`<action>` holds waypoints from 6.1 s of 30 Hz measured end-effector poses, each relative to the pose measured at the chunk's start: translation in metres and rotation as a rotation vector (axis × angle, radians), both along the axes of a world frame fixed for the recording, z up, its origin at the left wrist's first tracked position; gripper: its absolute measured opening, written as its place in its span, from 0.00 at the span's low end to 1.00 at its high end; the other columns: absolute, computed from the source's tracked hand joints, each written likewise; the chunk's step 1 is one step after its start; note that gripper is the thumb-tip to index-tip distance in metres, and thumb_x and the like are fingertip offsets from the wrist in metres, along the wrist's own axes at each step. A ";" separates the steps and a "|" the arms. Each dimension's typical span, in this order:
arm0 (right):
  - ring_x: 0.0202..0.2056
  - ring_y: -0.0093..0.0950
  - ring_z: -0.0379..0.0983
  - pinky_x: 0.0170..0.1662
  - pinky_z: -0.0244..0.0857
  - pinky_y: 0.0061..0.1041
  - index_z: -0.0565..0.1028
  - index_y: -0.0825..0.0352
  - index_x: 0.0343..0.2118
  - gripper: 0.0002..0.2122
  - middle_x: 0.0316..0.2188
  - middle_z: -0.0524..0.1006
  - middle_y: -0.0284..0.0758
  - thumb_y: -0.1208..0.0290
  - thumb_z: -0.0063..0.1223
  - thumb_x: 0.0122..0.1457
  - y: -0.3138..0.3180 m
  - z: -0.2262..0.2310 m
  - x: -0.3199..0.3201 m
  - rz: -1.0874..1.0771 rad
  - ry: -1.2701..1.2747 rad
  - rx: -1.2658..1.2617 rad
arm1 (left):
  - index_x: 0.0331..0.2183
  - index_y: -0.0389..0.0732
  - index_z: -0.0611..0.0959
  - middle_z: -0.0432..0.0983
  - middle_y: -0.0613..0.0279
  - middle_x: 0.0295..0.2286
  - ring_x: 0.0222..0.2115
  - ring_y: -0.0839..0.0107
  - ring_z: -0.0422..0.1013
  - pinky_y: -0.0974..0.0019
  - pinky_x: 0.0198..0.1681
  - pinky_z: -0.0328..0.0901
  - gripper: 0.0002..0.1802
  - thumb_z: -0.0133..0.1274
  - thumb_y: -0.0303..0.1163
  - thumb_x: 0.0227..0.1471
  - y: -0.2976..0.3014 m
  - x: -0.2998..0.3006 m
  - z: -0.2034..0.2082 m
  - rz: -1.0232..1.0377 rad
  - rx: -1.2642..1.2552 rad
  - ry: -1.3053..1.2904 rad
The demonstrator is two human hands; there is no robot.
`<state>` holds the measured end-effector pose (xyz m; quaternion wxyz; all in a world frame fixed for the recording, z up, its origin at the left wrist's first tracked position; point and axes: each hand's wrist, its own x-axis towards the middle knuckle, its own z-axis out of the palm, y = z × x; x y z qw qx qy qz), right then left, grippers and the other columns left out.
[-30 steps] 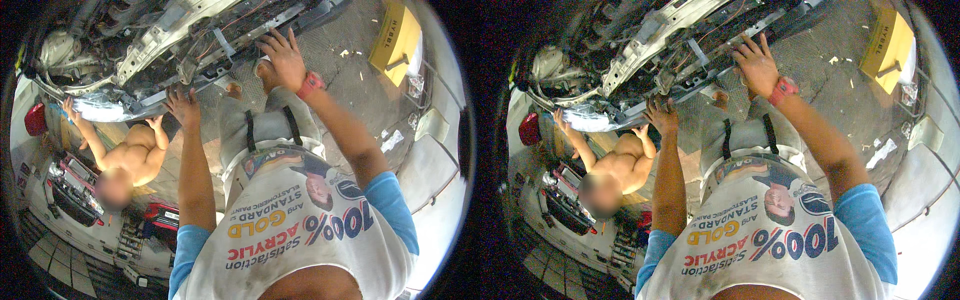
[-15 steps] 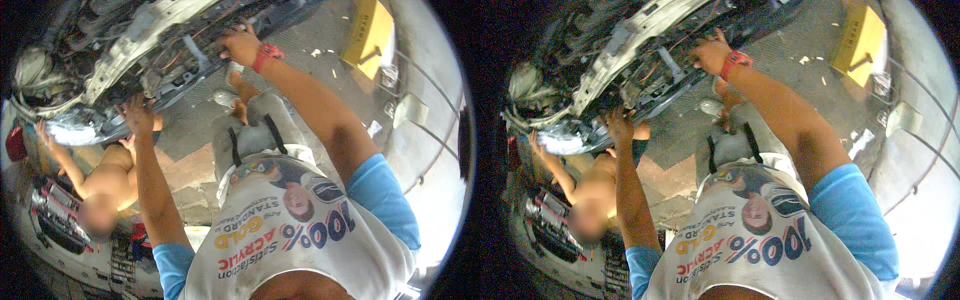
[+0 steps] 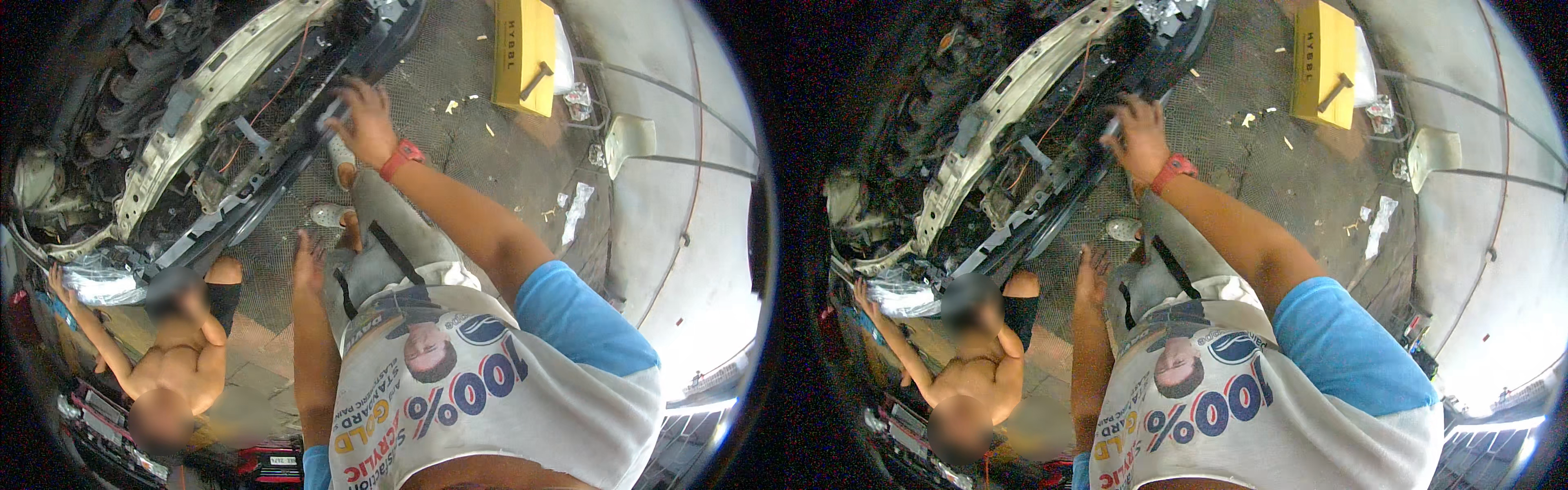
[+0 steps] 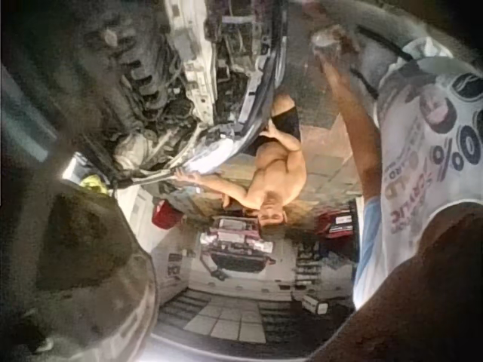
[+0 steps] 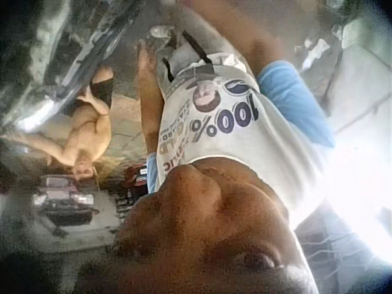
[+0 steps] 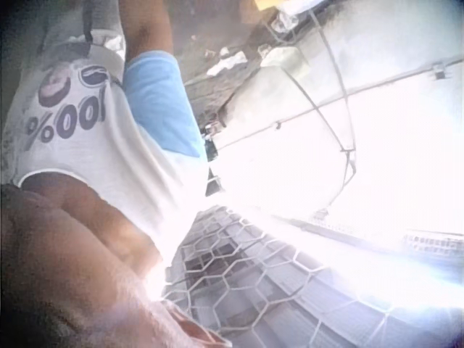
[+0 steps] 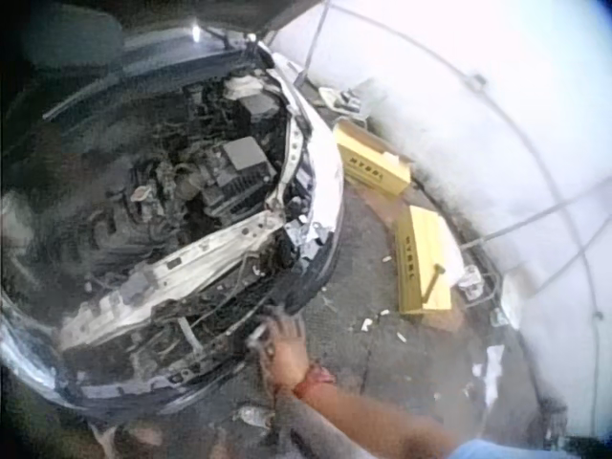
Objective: The person aligns and fits a black car bumper onto the front of a white vehicle, adjusting its position with both hands. They work alongside another person to secure the bumper in place.
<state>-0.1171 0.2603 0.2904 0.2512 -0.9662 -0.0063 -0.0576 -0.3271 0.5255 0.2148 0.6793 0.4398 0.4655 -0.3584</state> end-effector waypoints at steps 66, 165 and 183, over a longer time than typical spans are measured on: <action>0.70 0.57 0.42 0.72 0.39 0.43 0.44 0.81 0.68 0.44 0.68 0.47 0.63 0.41 0.35 0.67 -0.254 -0.208 0.209 -1.207 0.084 0.917 | 0.48 0.29 0.78 0.79 0.53 0.41 0.40 0.64 0.72 0.63 0.49 0.66 0.25 0.68 0.28 0.50 -0.321 0.409 0.061 -1.333 1.134 -0.759; 0.37 0.31 0.74 0.34 0.71 0.34 0.71 0.66 0.54 0.22 0.39 0.76 0.38 0.55 0.55 0.64 -0.121 -0.050 0.108 -0.195 0.522 0.570 | 0.55 0.37 0.75 0.76 0.47 0.51 0.50 0.53 0.74 0.59 0.53 0.68 0.29 0.58 0.44 0.57 -0.384 -0.470 -0.039 0.988 0.490 0.212; 0.46 0.38 0.76 0.51 0.69 0.35 0.70 0.69 0.56 0.26 0.50 0.76 0.47 0.56 0.59 0.62 0.143 0.022 -0.101 0.802 0.528 -0.046 | 0.58 0.36 0.73 0.76 0.49 0.48 0.47 0.61 0.73 0.60 0.51 0.66 0.31 0.56 0.46 0.61 0.059 -0.448 0.031 1.013 0.656 0.154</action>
